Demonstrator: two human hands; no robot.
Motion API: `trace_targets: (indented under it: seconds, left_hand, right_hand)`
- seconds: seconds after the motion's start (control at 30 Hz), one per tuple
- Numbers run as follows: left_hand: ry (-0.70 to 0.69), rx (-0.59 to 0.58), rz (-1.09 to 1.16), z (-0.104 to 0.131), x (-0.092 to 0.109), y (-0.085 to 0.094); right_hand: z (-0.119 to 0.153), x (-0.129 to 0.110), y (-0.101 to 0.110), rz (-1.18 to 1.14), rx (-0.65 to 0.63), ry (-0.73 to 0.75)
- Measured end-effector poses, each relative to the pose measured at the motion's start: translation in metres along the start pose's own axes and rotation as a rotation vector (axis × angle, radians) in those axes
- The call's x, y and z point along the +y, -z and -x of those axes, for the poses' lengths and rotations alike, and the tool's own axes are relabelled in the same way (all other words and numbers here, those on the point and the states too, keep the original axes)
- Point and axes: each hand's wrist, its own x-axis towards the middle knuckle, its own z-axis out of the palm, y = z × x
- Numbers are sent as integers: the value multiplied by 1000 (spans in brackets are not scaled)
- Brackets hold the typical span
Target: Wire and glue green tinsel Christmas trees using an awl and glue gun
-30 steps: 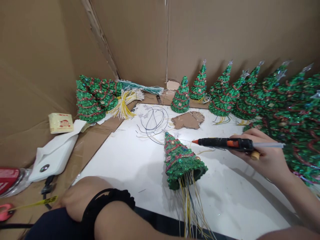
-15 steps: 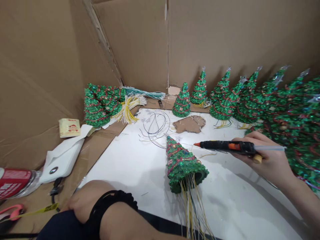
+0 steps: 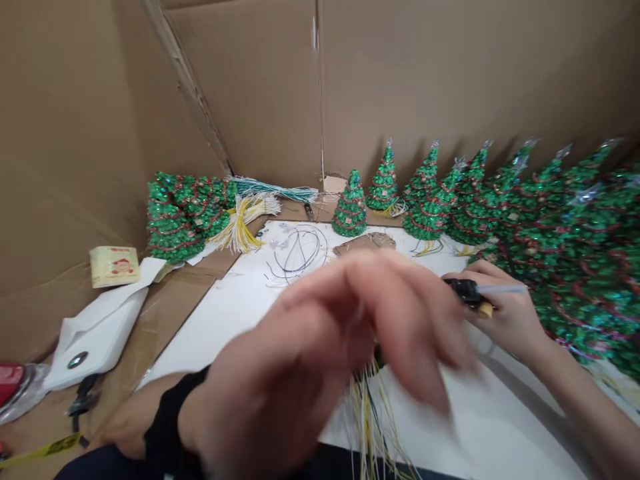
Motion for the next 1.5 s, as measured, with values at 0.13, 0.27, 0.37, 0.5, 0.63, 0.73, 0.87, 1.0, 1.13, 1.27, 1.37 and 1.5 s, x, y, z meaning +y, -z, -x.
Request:
trace_targets:
  seconds: [0.13,0.27,0.37,0.5,0.63,0.73,0.87,1.0,1.13,1.27,1.37,1.5]
  left_hand:
    - [-62,-44,32,-33,2,-33]
    - [-126,-164,17,-53,-7,-55]
    - [-104,-181,-8,-56,-9,-61]
    - [-82,-245,51,-57,-8,-64]
    - [-73,-328,167,-62,-13,-67]
    - [12,-358,237,-64,-16,-72]
    - [98,-383,307,-62,-10,-74]
    - [110,-308,281,-58,-1,-73]
    - [103,-268,311,-56,-1,-76]
    - [88,-264,316,-57,-5,-80]
    - [73,-251,326,-57,-6,-81]
    - [86,-251,347,-56,-8,-82]
  right_hand:
    - [0,1,-2,11,-3,3]
    - [-2,3,-4,26,12,12]
    - [-3,3,-3,20,47,26]
    - [-4,3,-1,32,41,46]
    - [-4,3,1,39,38,43]
    - [-4,4,1,31,45,49]
    - [-4,6,2,30,47,67]
    - [-2,8,1,37,37,68]
    - [1,9,-2,34,50,46]
    - [1,8,-4,29,45,45]
    - [0,7,-5,29,55,48]
    - [-1,6,-5,27,54,44]
